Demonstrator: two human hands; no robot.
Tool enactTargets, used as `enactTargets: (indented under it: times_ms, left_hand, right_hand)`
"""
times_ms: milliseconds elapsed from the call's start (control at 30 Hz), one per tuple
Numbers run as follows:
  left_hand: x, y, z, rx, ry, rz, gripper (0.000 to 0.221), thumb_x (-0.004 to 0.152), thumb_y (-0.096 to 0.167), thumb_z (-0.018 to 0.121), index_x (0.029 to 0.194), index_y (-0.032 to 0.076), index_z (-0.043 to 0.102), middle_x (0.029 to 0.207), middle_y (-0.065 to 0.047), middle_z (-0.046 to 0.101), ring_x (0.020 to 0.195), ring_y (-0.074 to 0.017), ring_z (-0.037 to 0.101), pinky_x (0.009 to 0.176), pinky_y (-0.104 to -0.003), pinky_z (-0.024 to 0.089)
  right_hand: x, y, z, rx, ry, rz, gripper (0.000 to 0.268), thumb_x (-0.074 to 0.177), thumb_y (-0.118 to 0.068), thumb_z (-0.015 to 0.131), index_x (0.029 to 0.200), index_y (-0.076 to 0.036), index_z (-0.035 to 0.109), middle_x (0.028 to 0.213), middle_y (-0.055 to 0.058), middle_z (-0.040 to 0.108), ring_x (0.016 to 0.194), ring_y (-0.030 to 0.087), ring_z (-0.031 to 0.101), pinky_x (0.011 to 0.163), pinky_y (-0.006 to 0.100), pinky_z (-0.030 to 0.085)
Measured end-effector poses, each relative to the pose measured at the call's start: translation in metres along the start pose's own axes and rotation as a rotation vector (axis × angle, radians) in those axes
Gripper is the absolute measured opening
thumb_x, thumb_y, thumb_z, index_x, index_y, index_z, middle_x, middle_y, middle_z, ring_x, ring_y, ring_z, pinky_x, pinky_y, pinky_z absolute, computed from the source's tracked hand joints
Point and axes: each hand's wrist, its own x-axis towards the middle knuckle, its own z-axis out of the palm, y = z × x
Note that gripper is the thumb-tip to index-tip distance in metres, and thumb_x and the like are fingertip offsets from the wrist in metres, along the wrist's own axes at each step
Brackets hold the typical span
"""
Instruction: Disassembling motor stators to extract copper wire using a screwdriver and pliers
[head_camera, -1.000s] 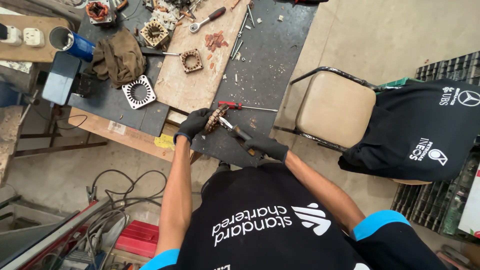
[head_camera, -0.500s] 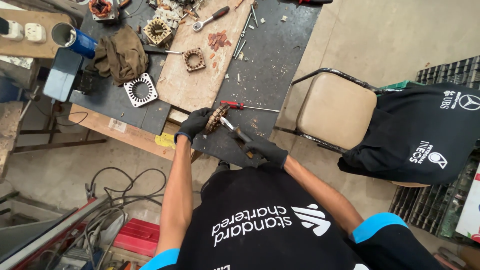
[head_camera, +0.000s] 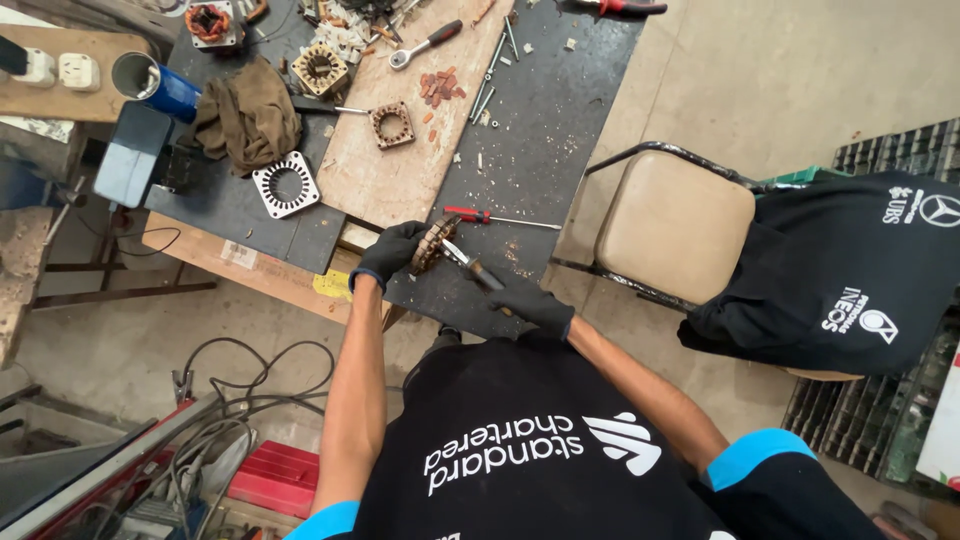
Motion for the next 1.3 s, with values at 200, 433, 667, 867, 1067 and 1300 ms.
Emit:
enactTargets:
  times_ms: [200,433,667,867,1067,1300]
  left_hand:
    - [0.003,-0.003,-0.003,-0.029,0.009,0.006,0.031,0.100,0.040,0.062,0.121,0.022,0.074,0.114,-0.014,0.076,0.121,-0.0341,0.065,0.106,-0.045,0.048]
    - [0.011,-0.007,-0.002,-0.005,-0.007,0.022,0.030,0.101,0.039,0.062,0.121,0.021,0.074,0.115,-0.014,0.075,0.120,-0.0352,0.066,0.106,-0.045,0.048]
    - [0.012,-0.006,-0.002,0.002,-0.004,0.035,0.030,0.101,0.037,0.061,0.122,0.020,0.074,0.116,-0.016,0.075,0.121,-0.0364,0.065,0.106,-0.046,0.048]
    - [-0.007,0.014,-0.006,0.026,-0.018,0.011,0.028,0.100,0.039,0.062,0.121,0.025,0.075,0.117,-0.012,0.076,0.121,-0.0331,0.066,0.107,-0.043,0.048]
    - [-0.013,0.020,-0.007,-0.006,-0.022,0.016,0.032,0.100,0.037,0.061,0.123,0.019,0.074,0.120,-0.019,0.073,0.125,-0.0391,0.063,0.108,-0.046,0.046]
    - [-0.013,0.025,-0.006,0.083,-0.031,-0.007,0.030,0.100,0.039,0.062,0.124,0.026,0.074,0.124,-0.013,0.073,0.127,-0.0351,0.061,0.111,-0.045,0.045]
  right_hand:
    - [-0.020,-0.029,0.003,-0.107,-0.024,0.089,0.090,0.066,-0.040,0.073,0.152,-0.038,0.046,0.140,0.009,0.063,0.123,0.026,0.064,0.097,0.031,0.052]
    - [-0.009,-0.019,-0.001,-0.035,-0.012,0.086,0.081,0.065,-0.033,0.073,0.144,-0.030,0.057,0.072,0.005,0.066,0.072,0.015,0.069,0.073,0.026,0.052]
    - [-0.012,-0.040,0.000,-0.110,-0.006,0.081,0.044,0.066,-0.036,0.070,0.108,-0.026,0.069,0.065,0.009,0.066,0.060,0.018,0.067,0.062,0.027,0.052]
    - [-0.012,-0.022,0.002,-0.185,0.035,0.063,0.076,0.067,-0.033,0.074,0.141,-0.024,0.060,0.134,0.014,0.064,0.128,0.029,0.060,0.109,0.035,0.045]
    - [0.002,-0.002,-0.005,-0.265,-0.002,0.011,0.076,0.073,-0.044,0.072,0.141,-0.025,0.046,0.141,0.011,0.059,0.135,0.033,0.054,0.116,0.043,0.040]
    - [0.065,0.038,0.006,-0.086,-0.160,0.061,0.046,0.072,-0.037,0.071,0.116,-0.022,0.072,0.052,0.009,0.059,0.048,0.022,0.062,0.045,0.032,0.049]
